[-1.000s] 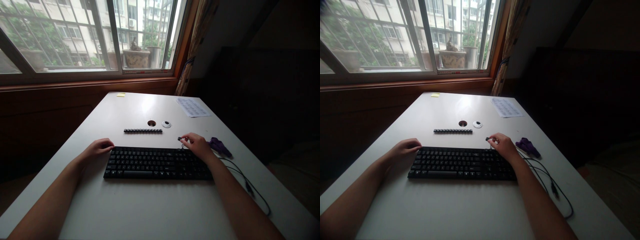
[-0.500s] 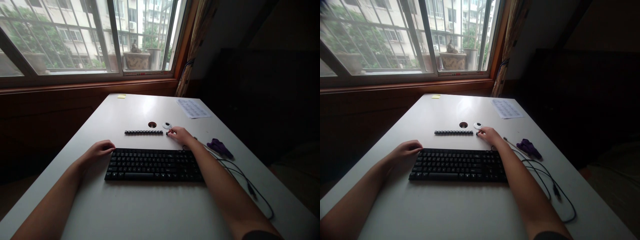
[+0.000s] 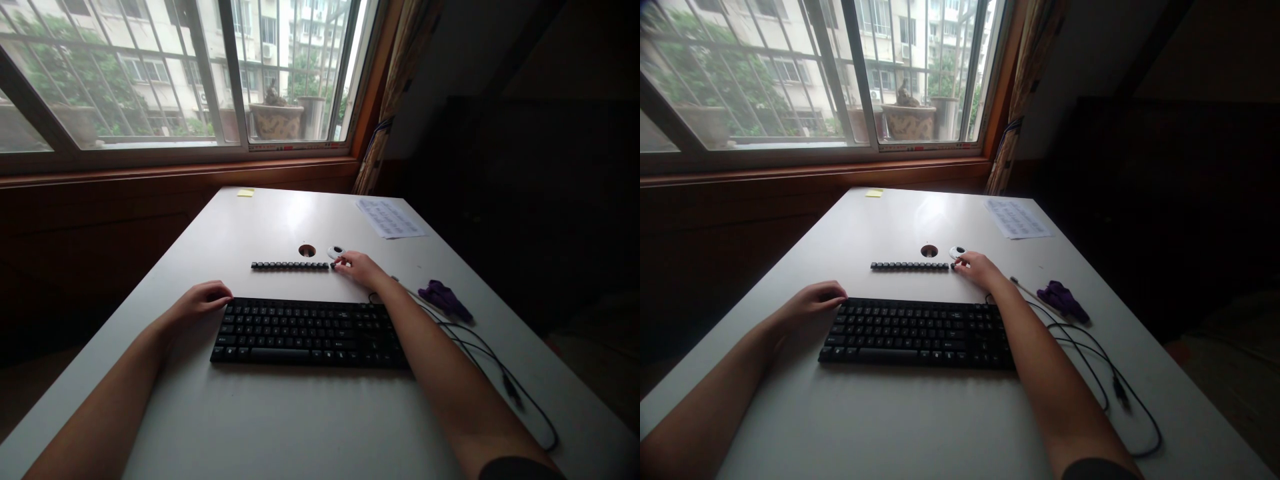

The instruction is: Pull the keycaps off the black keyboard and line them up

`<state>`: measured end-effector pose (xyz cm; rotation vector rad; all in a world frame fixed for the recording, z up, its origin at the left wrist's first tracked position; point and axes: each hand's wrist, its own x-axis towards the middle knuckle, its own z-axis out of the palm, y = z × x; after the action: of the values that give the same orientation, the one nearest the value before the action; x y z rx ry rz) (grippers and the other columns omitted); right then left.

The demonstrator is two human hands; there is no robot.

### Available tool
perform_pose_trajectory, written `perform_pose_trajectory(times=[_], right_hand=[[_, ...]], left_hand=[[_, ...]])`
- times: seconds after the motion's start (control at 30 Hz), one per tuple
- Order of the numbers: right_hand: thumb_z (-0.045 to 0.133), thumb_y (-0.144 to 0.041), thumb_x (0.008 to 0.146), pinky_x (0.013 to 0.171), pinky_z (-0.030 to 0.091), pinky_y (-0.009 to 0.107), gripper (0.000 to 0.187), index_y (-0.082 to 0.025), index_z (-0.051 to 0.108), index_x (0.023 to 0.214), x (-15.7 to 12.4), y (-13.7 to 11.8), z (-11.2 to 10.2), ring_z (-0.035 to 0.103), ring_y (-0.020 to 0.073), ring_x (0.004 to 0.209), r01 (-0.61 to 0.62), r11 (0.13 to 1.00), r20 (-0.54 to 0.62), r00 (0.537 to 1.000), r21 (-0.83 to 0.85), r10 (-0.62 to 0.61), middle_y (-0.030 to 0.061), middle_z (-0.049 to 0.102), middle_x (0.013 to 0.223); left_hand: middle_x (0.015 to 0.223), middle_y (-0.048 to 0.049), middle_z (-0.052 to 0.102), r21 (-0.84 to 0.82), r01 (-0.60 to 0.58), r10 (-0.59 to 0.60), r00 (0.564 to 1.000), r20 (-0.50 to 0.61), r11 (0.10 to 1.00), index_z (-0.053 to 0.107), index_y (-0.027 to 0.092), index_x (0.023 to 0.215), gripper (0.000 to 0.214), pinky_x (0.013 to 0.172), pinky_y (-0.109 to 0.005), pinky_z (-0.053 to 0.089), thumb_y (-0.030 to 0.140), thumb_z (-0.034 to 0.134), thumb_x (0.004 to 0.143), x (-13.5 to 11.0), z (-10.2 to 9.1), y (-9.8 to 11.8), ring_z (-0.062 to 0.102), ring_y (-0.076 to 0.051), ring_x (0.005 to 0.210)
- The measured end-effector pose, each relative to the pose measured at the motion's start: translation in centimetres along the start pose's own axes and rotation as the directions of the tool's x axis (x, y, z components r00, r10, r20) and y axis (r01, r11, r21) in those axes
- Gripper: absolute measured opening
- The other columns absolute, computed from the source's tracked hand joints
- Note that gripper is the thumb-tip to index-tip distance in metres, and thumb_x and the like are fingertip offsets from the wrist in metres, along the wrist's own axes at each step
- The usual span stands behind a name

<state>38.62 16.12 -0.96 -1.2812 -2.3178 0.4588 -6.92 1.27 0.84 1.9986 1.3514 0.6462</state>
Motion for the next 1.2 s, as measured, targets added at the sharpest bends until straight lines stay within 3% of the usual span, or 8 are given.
perform_pose_trajectory(times=[0.2,1.2], right_hand=[[0.068,-0.032,0.083,0.076,0.047,0.029,0.023,-0.022,0.073,0.103,-0.19,0.01,0.04,0.061,0.0165,0.077,0.024,1.000,-0.006,1.000,0.004,-0.023,0.0039,0.067,0.091],[0.067,-0.031,0.085,0.074,0.047,0.027,0.020,-0.022,0.074,0.100,-0.04,-0.41,0.67,0.060,0.0152,0.077,0.042,0.999,-0.032,0.999,-0.025,-0.043,0.0037,0.065,0.091]], left_hand=[[0.092,-0.0074,0.069,0.011,0.000,0.000,1.000,0.005,1.000,0.070,0.018,0.090,0.033,0.076,-0.031,0.051,0.048,0.056,0.089,0.04,-0.02,0.03,0.063,-0.022,0.087],[0.092,-0.0061,0.069,0.019,-0.013,0.013,1.000,0.004,1.000,0.069,0.018,0.091,0.031,0.077,-0.029,0.050,0.045,0.056,0.091,-0.02,0.02,-0.05,0.063,-0.021,0.088]])
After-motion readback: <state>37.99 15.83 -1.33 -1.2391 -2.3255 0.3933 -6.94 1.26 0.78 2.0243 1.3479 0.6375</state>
